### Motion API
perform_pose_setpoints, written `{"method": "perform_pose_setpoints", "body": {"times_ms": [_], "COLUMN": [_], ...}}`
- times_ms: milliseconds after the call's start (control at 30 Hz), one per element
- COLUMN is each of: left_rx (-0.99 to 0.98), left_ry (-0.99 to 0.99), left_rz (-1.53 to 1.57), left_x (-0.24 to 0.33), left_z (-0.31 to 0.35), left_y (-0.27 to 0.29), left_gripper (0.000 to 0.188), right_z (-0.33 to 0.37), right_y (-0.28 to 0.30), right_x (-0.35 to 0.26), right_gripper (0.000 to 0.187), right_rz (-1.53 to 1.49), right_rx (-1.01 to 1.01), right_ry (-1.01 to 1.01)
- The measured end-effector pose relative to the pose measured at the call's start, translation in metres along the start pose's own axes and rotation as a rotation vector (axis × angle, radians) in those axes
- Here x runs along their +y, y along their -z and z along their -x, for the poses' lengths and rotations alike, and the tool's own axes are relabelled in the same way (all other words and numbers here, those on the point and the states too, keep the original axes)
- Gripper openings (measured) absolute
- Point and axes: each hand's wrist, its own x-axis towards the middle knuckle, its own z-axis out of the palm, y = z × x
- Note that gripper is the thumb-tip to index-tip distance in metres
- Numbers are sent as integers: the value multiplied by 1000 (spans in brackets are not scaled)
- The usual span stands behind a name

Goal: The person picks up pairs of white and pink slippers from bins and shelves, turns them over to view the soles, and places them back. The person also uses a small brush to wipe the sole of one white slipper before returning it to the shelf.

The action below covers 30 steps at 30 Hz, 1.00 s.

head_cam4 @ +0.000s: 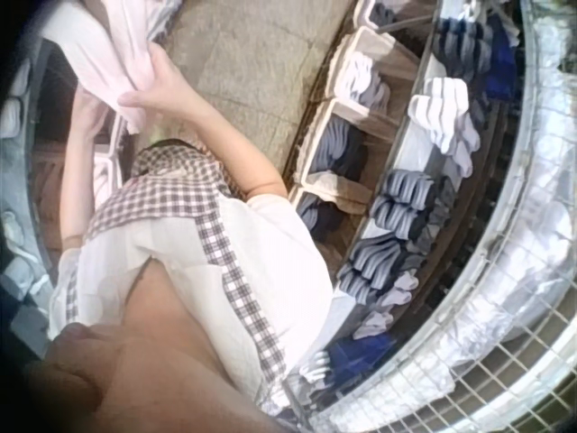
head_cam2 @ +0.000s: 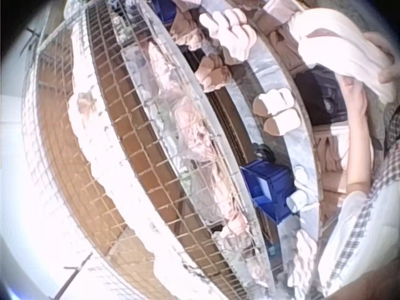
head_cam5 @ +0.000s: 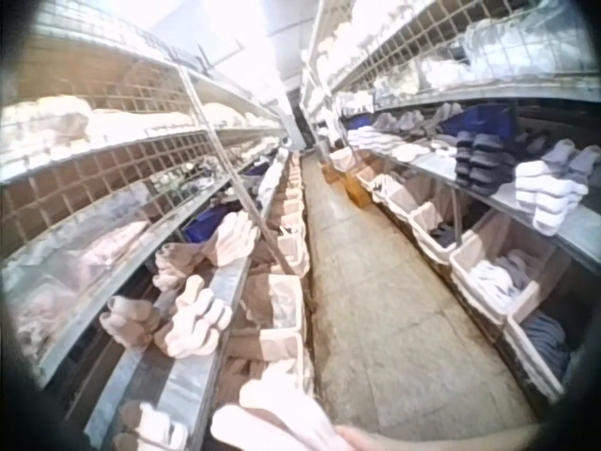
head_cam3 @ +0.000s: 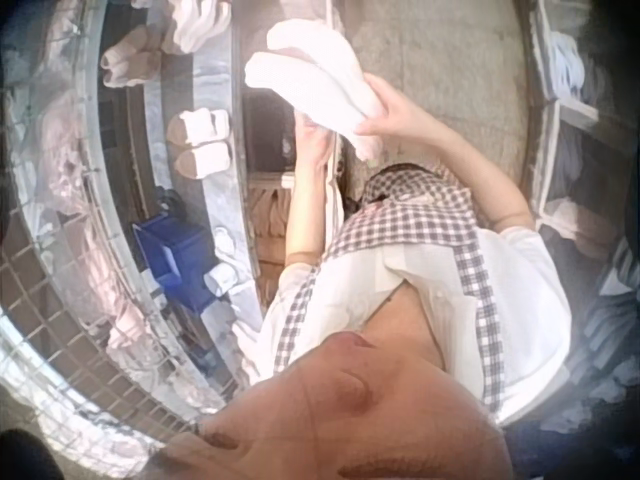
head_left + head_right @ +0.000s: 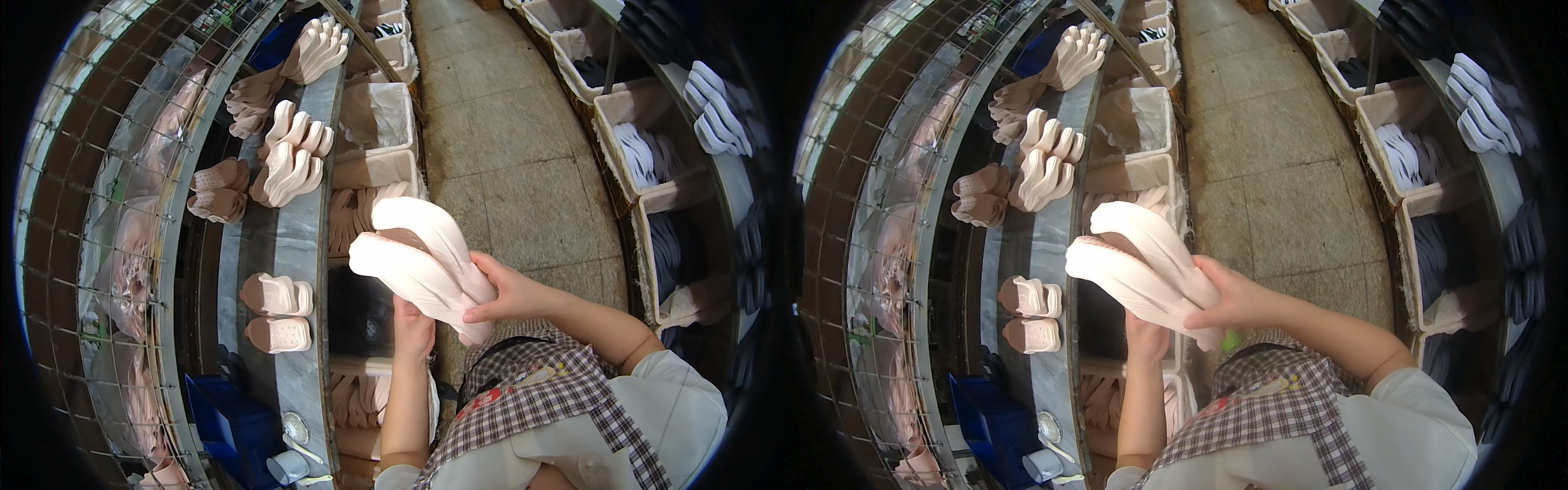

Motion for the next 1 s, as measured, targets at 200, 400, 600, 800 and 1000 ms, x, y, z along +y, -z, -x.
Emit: {"method": "perform_pose_setpoints", "body": {"times_ms": [200,400,600,800,1000], "left_rx": [1,154,187,231,338], "left_ry": [-20,135,422,191,85], "left_rz": [-119,96,225,116,16], "left_x": [5,18,28,14,5], "left_z": [1,8,6,5,8], "left_y": [-3,-30,-36,-24,-27], "left_gripper": [59,40,29,27,25], "right_z": [2,-16,-28,-8,2], "right_y": [3,6,32,13,-7], "right_x": [10,14,14,33,39], "right_gripper": [91,77,41,43,54], "right_rz": [38,400,496,-185,-201], "right_rx": [-2,39,-171,-141,-47], "right_ry": [54,380,471,45,63]}}
